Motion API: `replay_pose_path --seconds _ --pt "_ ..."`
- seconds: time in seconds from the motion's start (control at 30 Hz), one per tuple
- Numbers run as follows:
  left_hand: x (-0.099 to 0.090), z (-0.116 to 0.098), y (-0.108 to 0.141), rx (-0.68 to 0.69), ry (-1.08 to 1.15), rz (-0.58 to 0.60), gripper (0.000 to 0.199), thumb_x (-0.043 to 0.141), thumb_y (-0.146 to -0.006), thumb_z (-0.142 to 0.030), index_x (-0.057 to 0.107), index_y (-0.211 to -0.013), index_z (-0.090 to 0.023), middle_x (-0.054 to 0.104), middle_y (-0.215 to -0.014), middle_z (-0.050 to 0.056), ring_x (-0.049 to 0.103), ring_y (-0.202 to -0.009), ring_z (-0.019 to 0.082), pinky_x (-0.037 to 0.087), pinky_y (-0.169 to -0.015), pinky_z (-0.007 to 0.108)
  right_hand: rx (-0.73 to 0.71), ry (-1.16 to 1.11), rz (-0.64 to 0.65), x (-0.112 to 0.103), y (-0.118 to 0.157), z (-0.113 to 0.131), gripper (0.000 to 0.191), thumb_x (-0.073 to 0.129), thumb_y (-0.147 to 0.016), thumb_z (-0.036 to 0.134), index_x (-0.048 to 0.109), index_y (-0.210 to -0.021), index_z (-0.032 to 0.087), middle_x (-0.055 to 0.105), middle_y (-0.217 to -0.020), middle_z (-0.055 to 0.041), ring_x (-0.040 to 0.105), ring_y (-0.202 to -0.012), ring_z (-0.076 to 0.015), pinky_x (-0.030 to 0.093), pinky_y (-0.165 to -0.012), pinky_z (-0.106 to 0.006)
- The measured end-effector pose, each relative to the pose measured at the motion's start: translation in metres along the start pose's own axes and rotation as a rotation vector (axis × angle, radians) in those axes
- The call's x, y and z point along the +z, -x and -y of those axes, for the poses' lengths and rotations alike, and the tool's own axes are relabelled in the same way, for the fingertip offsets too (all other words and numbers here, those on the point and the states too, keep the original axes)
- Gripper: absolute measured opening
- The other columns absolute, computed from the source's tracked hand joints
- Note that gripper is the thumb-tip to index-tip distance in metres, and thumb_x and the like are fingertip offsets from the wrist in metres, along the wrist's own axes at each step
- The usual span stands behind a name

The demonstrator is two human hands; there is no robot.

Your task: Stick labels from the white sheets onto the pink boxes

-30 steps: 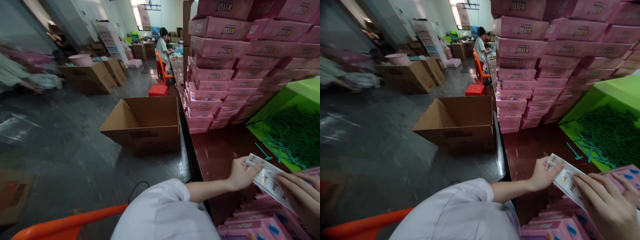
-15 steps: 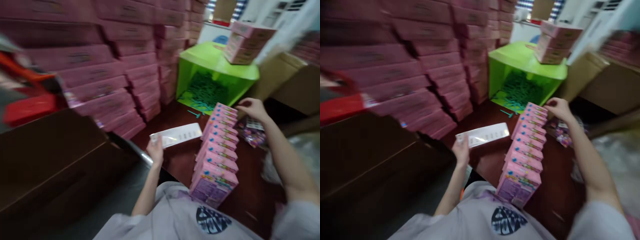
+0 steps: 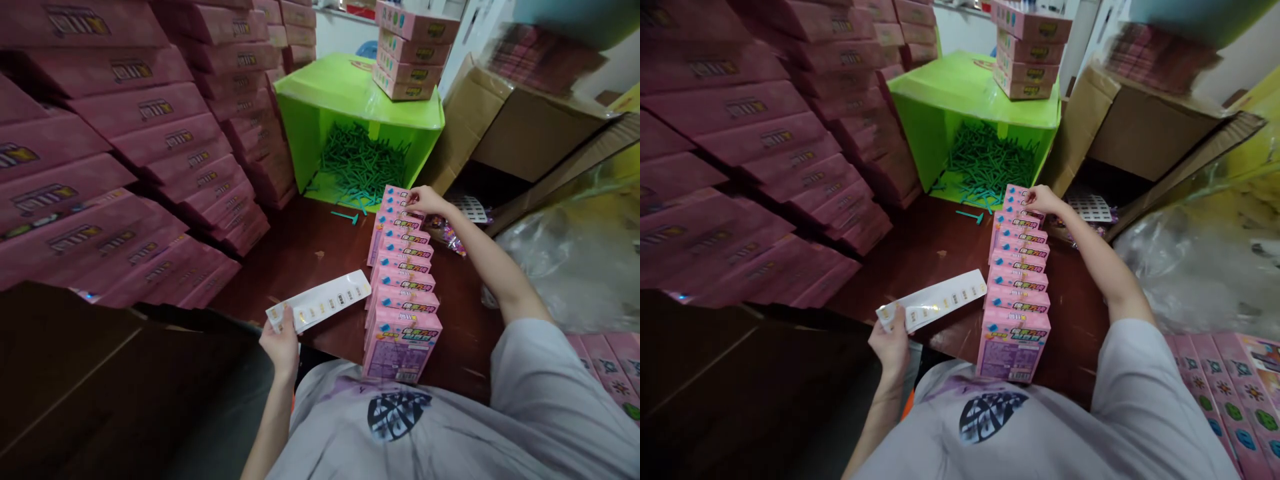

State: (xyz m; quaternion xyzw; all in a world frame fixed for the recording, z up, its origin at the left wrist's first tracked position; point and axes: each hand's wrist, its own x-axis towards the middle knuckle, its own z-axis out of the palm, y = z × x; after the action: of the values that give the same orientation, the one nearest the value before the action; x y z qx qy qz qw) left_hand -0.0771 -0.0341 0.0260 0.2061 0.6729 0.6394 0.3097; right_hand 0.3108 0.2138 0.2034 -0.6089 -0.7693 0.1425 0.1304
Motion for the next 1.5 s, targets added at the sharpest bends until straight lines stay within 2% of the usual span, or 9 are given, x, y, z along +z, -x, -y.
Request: replay_pose_path --seconds 0.13,0.23,0.43,0.6,0.77,1.0,1.13,1.27,1.5 --pt "0.002 -0.008 -0.002 0.016 0.037 -0.023 0.044 0.078 -0.067 -0.048 0.071 -0.090 -0.010 0.071 -0.085 0.007 0.064 -0.069 0.015 0.052 -0.062 0.026 -0.002 0.115 -0.059 0.004 0.008 0.002 0.049 0.072 -0.067 0.020 0.069 -0.115 0.013 0.072 -0.094 -0.0084 0.066 -0.089 -0.0254 0.051 -0.084 -0.038" --pt "0.010 -0.023 -0.003 0.058 0.055 -0.065 0.044 0.076 -0.069 -0.047 0.071 -0.090 -0.009 0.072 -0.084 0.008 0.063 -0.068 0.015 0.052 -0.062 0.026 -0.062 0.248 -0.242 -0.002 0.018 0.019 0.085 0.073 -0.067 0.022 0.045 -0.147 0.019 0.065 -0.123 -0.0152 0.062 -0.108 -0.0351 0.046 -0.094 -0.050" --pt "0.037 -0.069 0.000 0.248 0.092 -0.062 0.040 0.072 -0.073 -0.048 0.070 -0.086 -0.010 0.072 -0.079 0.007 0.064 -0.067 0.015 0.051 -0.063 0.025 -0.499 -0.005 -0.329 0.007 0.056 0.119 0.030 0.060 -0.087 0.027 0.070 -0.114 0.017 0.074 -0.106 -0.0085 0.067 -0.094 -0.0249 0.045 -0.091 -0.042" --pt "0.059 -0.094 0.022 0.346 0.150 -0.020 0.037 0.073 -0.073 -0.048 0.069 -0.080 -0.012 0.067 -0.069 0.002 0.058 -0.060 0.011 0.047 -0.058 0.021 -1.059 0.041 -0.319 0.042 0.100 0.212 0.024 0.055 -0.097 0.029 0.067 -0.115 0.016 0.074 -0.106 -0.0065 0.063 -0.095 -0.0218 0.035 -0.096 -0.043" --pt "0.059 -0.097 0.036 0.419 0.196 0.056 0.044 0.066 -0.081 -0.057 0.066 -0.074 -0.013 0.055 -0.058 -0.003 0.046 -0.052 0.007 0.037 -0.050 0.018 -1.153 0.142 -0.414 0.066 0.101 0.241 0.023 0.046 -0.102 0.023 0.068 -0.105 0.016 0.071 -0.096 -0.0047 0.056 -0.084 -0.0176 0.034 -0.094 -0.042" --pt "0.061 -0.100 0.035 0.219 0.355 0.143 0.053 0.065 -0.078 -0.066 0.058 -0.068 -0.014 0.049 -0.059 -0.005 0.040 -0.052 0.006 0.032 -0.049 0.018 -1.235 0.285 -0.631 0.079 0.102 0.237 0.024 0.047 -0.100 0.015 0.066 -0.085 0.018 0.071 -0.095 0.0004 0.056 -0.081 -0.0145 0.034 -0.103 -0.042" --pt "0.068 -0.099 0.031 0.109 0.429 0.117 0.055 0.070 -0.071 -0.067 0.060 -0.074 -0.014 0.055 -0.064 -0.003 0.048 -0.055 0.007 0.038 -0.053 0.020 -1.209 0.148 -0.543 0.074 0.107 0.231 0.023 0.047 -0.100 0.018 0.066 -0.087 0.021 0.072 -0.091 0.0029 0.059 -0.088 -0.0157 0.028 -0.110 -0.045" --pt "0.061 -0.093 0.013 0.128 0.401 -0.022 0.054 0.071 -0.070 -0.066 0.060 -0.076 -0.014 0.057 -0.066 -0.003 0.051 -0.059 0.008 0.042 -0.055 0.020 -0.792 -0.093 -0.408 0.034 0.070 0.184 0.015 0.055 -0.094 0.025 0.070 -0.090 0.023 0.073 -0.087 0.0023 0.062 -0.087 -0.0169 0.025 -0.113 -0.048" --pt "0.018 -0.065 -0.030 0.182 0.357 -0.137 0.047 0.068 -0.076 -0.058 0.060 -0.085 -0.013 0.061 -0.077 0.000 0.059 -0.071 0.012 0.049 -0.069 0.025 0.026 0.129 -0.219 -0.026 -0.022 0.035 0.011 0.075 -0.072 0.022 0.074 -0.080 0.016 0.070 -0.082 -0.0045 0.065 -0.089 -0.0259 0.038 -0.095 -0.046"
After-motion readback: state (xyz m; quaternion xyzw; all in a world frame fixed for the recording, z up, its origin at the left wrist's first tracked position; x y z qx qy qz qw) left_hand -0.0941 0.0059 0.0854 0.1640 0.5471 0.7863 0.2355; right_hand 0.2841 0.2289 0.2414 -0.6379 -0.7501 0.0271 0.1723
